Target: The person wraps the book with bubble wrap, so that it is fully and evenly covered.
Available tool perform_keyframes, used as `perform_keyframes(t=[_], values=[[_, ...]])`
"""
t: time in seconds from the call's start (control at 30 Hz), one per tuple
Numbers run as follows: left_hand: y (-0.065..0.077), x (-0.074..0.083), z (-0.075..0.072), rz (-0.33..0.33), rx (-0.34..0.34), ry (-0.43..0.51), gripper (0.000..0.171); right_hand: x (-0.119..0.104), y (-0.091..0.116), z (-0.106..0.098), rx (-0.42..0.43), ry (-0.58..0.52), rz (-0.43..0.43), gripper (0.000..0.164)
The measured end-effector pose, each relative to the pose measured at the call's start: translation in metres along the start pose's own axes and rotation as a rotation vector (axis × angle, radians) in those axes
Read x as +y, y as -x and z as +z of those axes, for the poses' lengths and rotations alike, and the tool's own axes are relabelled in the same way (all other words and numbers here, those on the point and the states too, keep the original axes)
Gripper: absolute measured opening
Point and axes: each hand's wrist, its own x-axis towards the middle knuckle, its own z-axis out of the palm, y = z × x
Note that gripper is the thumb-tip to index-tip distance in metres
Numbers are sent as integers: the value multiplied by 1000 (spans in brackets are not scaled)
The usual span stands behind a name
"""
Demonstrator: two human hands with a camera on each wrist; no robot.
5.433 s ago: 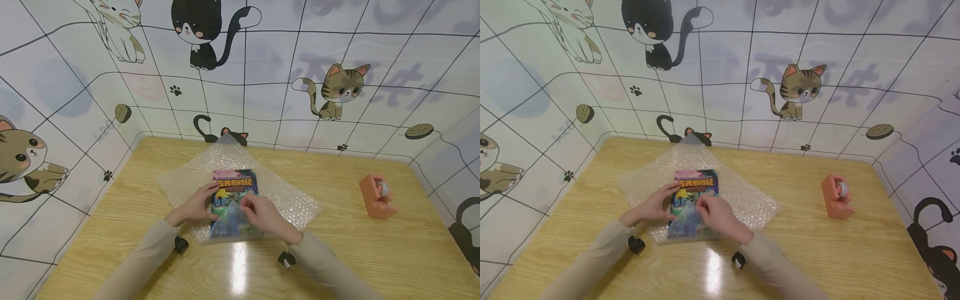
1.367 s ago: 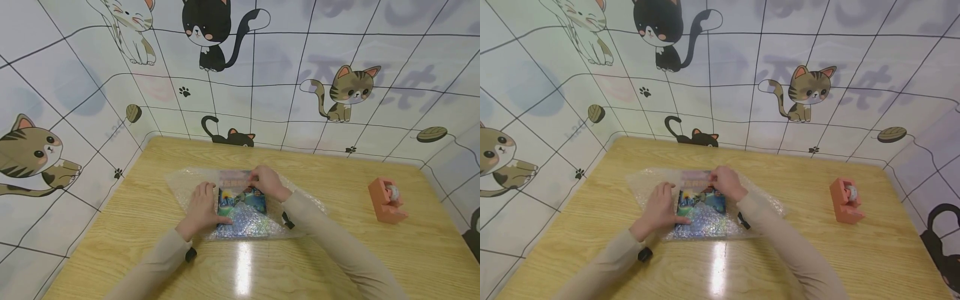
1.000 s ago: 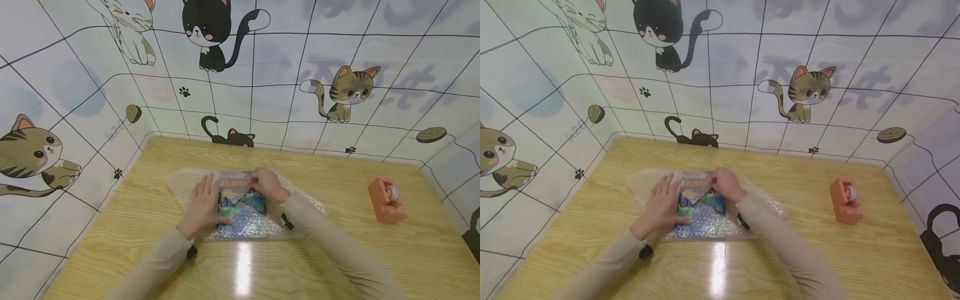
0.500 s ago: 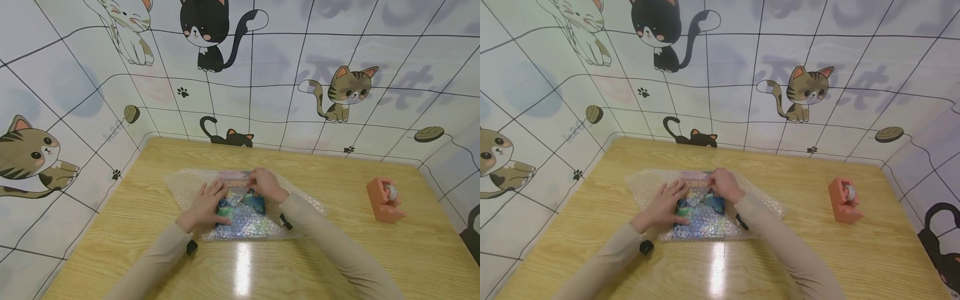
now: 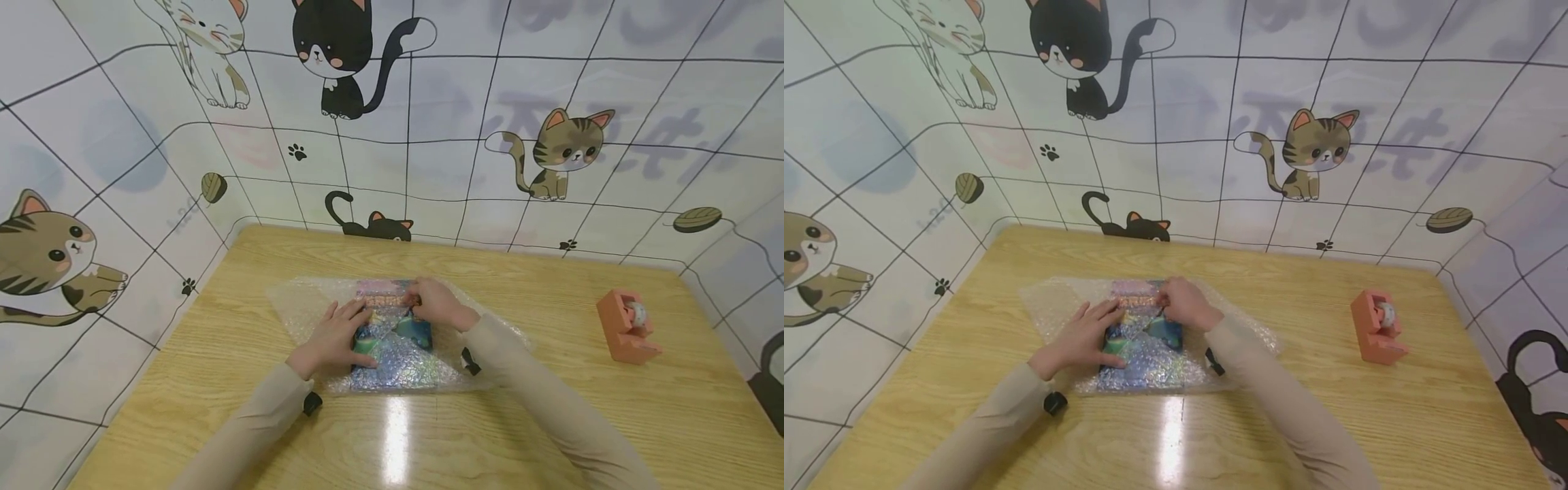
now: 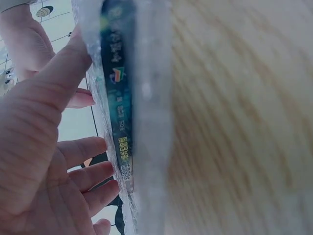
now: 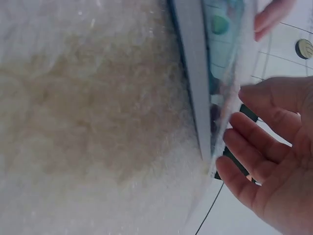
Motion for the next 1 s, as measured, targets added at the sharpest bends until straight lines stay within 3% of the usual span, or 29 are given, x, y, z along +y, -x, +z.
perform_keyframes(t=[0.13, 0.33, 0.7, 1.0], values=[[0, 0, 0, 16, 8, 11, 98, -2, 10, -7, -32, -43, 19, 25], [0, -1, 1, 27, 12, 22, 98, -2, 39, -24, 25, -101, 60, 36], [1, -1, 1, 11, 5, 31, 98, 24, 96, -43, 140, -45, 164, 41], [1, -1, 2, 14, 12, 38, 98, 33, 128, -45, 162, -62, 283, 52]])
